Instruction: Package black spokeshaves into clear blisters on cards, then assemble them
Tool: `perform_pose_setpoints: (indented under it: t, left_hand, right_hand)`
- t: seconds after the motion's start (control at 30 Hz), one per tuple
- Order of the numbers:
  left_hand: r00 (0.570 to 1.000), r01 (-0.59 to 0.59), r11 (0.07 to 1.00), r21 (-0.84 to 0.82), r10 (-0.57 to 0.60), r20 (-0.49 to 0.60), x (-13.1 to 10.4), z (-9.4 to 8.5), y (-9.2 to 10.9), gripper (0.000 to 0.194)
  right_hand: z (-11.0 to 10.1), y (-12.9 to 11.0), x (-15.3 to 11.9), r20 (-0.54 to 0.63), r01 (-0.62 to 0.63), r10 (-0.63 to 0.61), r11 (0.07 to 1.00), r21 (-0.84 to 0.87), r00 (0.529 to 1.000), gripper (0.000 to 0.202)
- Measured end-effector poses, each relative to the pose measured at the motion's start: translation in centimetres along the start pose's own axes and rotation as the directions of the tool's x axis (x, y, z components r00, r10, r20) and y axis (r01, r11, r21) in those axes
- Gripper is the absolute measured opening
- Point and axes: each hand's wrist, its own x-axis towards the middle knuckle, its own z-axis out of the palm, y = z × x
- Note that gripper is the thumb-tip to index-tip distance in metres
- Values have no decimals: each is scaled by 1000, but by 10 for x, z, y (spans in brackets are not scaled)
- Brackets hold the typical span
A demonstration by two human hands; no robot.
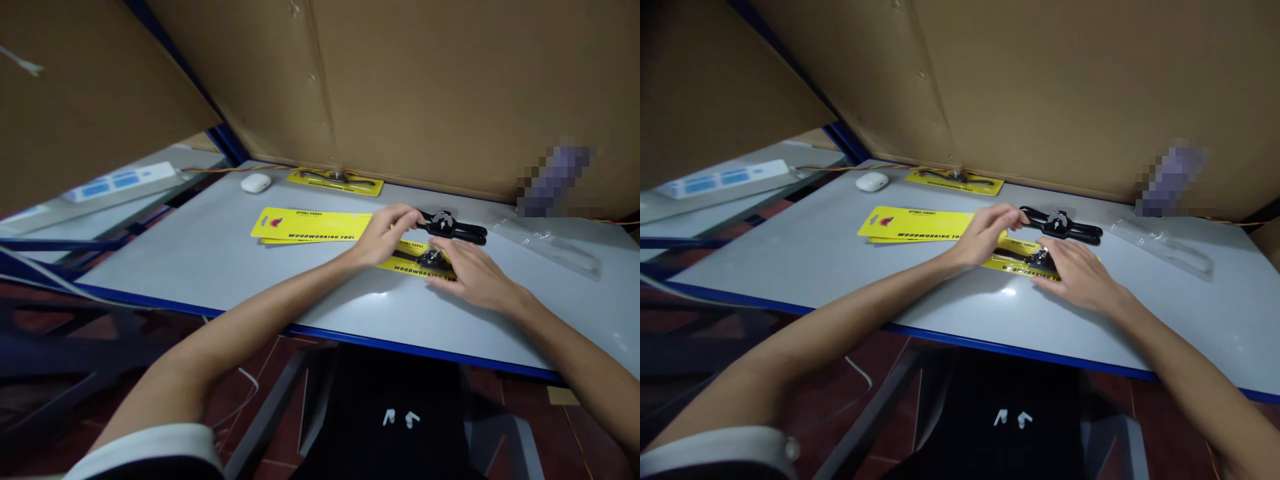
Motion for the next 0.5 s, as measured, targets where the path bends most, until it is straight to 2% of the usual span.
perform_pose_setpoints:
  t: [0.07,0.13,0.2,0.27,0.37,0.5]
  left_hand:
    - [996,72,997,-38,-74,-54,6,-14,-8,48]
    - [984,166,986,-31,-168,-60,10,-26,-18,45]
    - [969,242,969,50,-238,-70,12,-36,-28,40]
    - [958,279,941,189,-261,-116,13,-43,-34,36]
    - [957,286,891,352,-248,-150,13,-50,-39,36]
    - [979,193,845,499,-200,-41,12,-52,-38,41]
  right_hand:
    - [0,2,0,12,14,-14,1000,1,1000,54]
    - [0,5,0,2,40,-40,999,-1,999,44]
    - [0,7,-1,-31,55,-55,998,-19,998,39]
    - [0,9,-1,-77,51,-55,997,-51,995,38]
    - [-2,10,-2,-142,41,-53,995,-86,989,38]
    - [-4,14,-2,-180,34,-51,995,-97,982,38]
